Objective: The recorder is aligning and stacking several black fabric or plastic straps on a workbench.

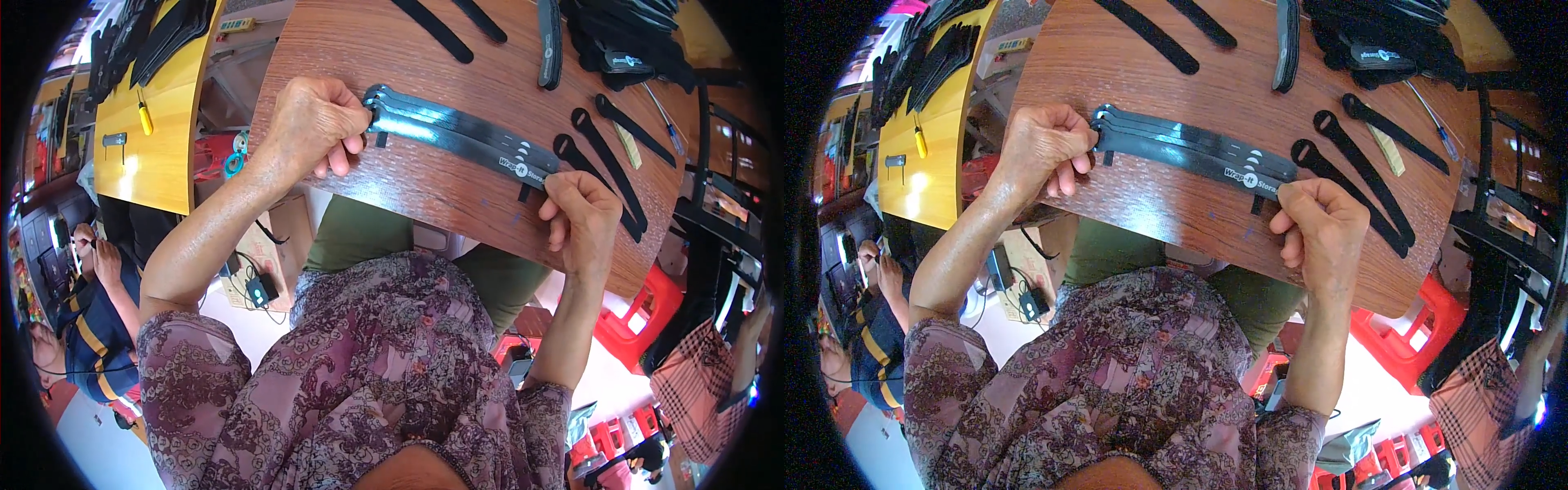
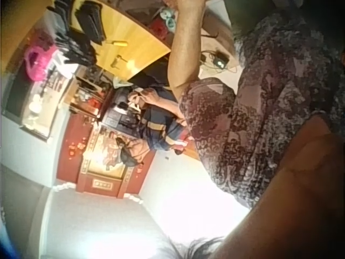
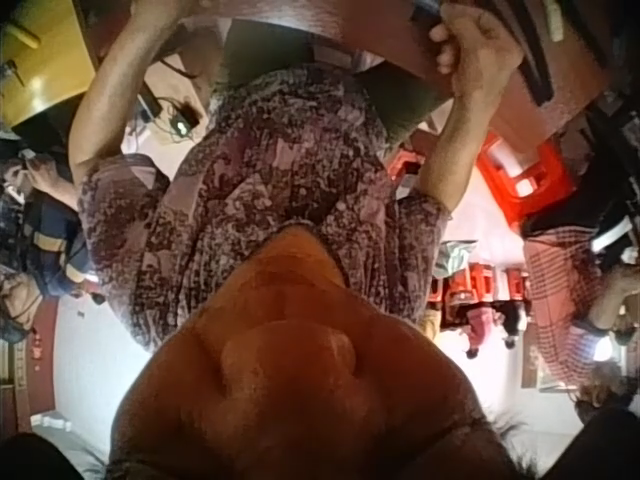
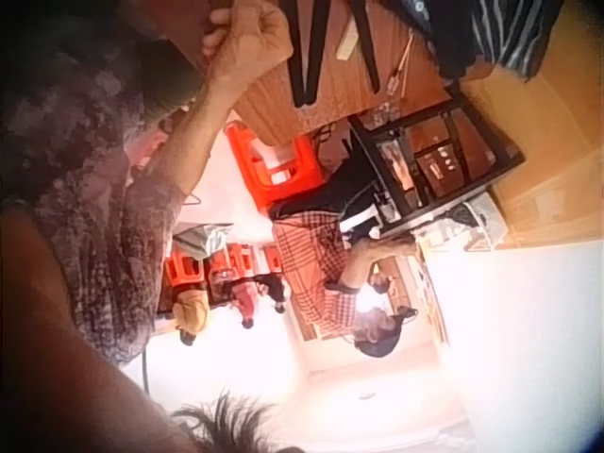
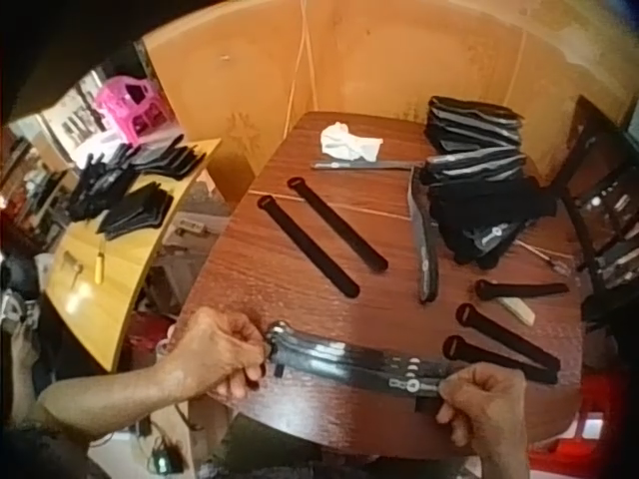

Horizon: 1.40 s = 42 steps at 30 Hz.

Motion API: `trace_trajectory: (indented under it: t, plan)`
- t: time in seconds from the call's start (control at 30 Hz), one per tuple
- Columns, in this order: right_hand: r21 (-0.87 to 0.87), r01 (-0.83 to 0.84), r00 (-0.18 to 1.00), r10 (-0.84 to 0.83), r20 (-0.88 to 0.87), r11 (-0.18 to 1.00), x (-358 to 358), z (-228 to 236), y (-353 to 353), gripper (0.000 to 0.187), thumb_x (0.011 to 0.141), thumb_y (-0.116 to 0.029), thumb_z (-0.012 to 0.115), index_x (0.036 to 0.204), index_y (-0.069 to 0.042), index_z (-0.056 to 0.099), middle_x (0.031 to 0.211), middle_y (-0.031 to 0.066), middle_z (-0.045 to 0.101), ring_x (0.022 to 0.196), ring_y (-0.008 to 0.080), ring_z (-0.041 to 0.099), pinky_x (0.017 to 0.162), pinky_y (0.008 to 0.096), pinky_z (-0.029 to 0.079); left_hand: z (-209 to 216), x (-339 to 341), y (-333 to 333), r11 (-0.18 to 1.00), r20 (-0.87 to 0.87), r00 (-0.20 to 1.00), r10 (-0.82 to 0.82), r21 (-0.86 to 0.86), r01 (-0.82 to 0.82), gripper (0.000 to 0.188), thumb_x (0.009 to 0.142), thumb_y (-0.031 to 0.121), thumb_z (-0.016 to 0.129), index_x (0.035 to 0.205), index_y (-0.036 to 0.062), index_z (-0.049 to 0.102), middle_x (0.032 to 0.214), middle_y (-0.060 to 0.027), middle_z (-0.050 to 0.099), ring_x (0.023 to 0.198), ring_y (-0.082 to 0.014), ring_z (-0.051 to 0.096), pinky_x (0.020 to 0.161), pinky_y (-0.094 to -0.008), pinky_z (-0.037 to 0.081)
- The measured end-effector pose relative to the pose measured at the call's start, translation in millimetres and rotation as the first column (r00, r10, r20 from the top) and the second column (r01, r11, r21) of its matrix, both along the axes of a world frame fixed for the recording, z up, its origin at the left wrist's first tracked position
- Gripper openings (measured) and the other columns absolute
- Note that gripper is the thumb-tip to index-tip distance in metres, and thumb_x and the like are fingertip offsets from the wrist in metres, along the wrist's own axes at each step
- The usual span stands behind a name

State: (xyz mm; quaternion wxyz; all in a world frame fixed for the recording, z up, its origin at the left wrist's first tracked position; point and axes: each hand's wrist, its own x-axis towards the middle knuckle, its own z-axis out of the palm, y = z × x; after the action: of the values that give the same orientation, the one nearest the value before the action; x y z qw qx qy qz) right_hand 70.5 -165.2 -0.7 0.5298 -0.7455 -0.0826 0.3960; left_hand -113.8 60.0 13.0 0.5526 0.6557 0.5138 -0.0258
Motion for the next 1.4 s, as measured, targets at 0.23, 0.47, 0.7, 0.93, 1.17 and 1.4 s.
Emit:
trace_trajectory:
  t: [0.23, 0.47, 0.7, 0.93, 1.17, 1.4]
  plan:
    - [0.047, -0.014, 1.000, 0.015, -0.013, 0.999, 2.4, -1.3, -2.8, 0.013, 0.085, -0.010, 0.063, 0.082, 0.003, 0.063, 0.059, 0.0063, 0.060, 0.035, 0.0054, 0.042, 0.031, 0.0187, 0.029, 1.2, -0.4, -0.5, 0.999, 0.010, 1.000, -0.027, 0.030, 0.027, 0.011, 0.079, 0.007, 0.058, 0.077, -0.0024, 0.063, 0.058, -0.0052, 0.062, 0.040, -0.0114, 0.059, 0.029, -0.0229, 0.040]
    - [0.039, -0.002, 1.000, 0.003, -0.010, 0.999, 0.5, -0.9, -2.4, 0.013, 0.085, -0.010, 0.063, 0.081, 0.003, 0.063, 0.059, 0.0061, 0.060, 0.035, 0.0053, 0.043, 0.031, 0.0186, 0.030, 0.9, -0.5, -2.4, 1.000, 0.019, 1.000, -0.011, 0.027, 0.011, 0.011, 0.080, 0.009, 0.061, 0.077, -0.0020, 0.062, 0.057, -0.0049, 0.061, 0.040, -0.0119, 0.059, 0.029, -0.0233, 0.040]
    - [-0.042, 0.024, 0.999, -0.023, 0.030, 0.999, -3.9, 4.1, -0.3, 0.013, 0.085, -0.011, 0.063, 0.080, 0.001, 0.063, 0.060, 0.0055, 0.061, 0.037, 0.0054, 0.046, 0.032, 0.0184, 0.033, -0.5, 0.3, -1.2, 1.000, 0.024, 0.999, -0.029, 0.008, 0.029, 0.014, 0.082, 0.012, 0.062, 0.080, -0.0019, 0.060, 0.058, -0.0063, 0.061, 0.039, -0.0114, 0.056, 0.029, -0.0234, 0.038]
    - [-0.063, -0.005, 0.999, 0.008, 0.046, 0.998, -6.6, 5.4, 3.4, 0.014, 0.085, -0.013, 0.064, 0.083, 0.001, 0.064, 0.059, 0.0043, 0.061, 0.038, 0.0045, 0.047, 0.032, 0.0173, 0.032, -2.5, -1.1, 0.4, 1.000, 0.033, 0.999, -0.015, 0.015, 0.014, 0.013, 0.084, 0.011, 0.059, 0.079, -0.0007, 0.058, 0.058, -0.0053, 0.059, 0.036, -0.0103, 0.051, 0.029, -0.0224, 0.034]
    - [-0.086, -0.017, 0.989, 0.029, 0.142, 0.996, -11.4, 5.9, 3.0, 0.017, 0.085, -0.012, 0.060, 0.076, 0.002, 0.063, 0.059, 0.0053, 0.061, 0.041, 0.0071, 0.052, 0.036, 0.0212, 0.039, -2.1, 3.0, -0.6, 0.999, 0.042, 0.999, -0.004, 0.047, 0.002, 0.011, 0.082, 0.008, 0.061, 0.084, 0.0000, 0.054, 0.056, -0.0056, 0.058, 0.033, -0.0107, 0.050, 0.026, -0.0213, 0.034]
    - [-0.138, -0.020, 0.971, 0.052, 0.234, 0.990, -12.3, 4.9, 2.7, 0.019, 0.084, -0.011, 0.061, 0.074, 0.004, 0.062, 0.058, 0.0073, 0.062, 0.044, 0.0093, 0.055, 0.039, 0.0241, 0.042, -3.4, 2.1, -0.3, 0.997, 0.039, 0.999, -0.036, 0.075, 0.033, 0.012, 0.082, 0.007, 0.061, 0.085, -0.0002, 0.052, 0.055, -0.0068, 0.058, 0.033, -0.0111, 0.050, 0.025, -0.0213, 0.034]
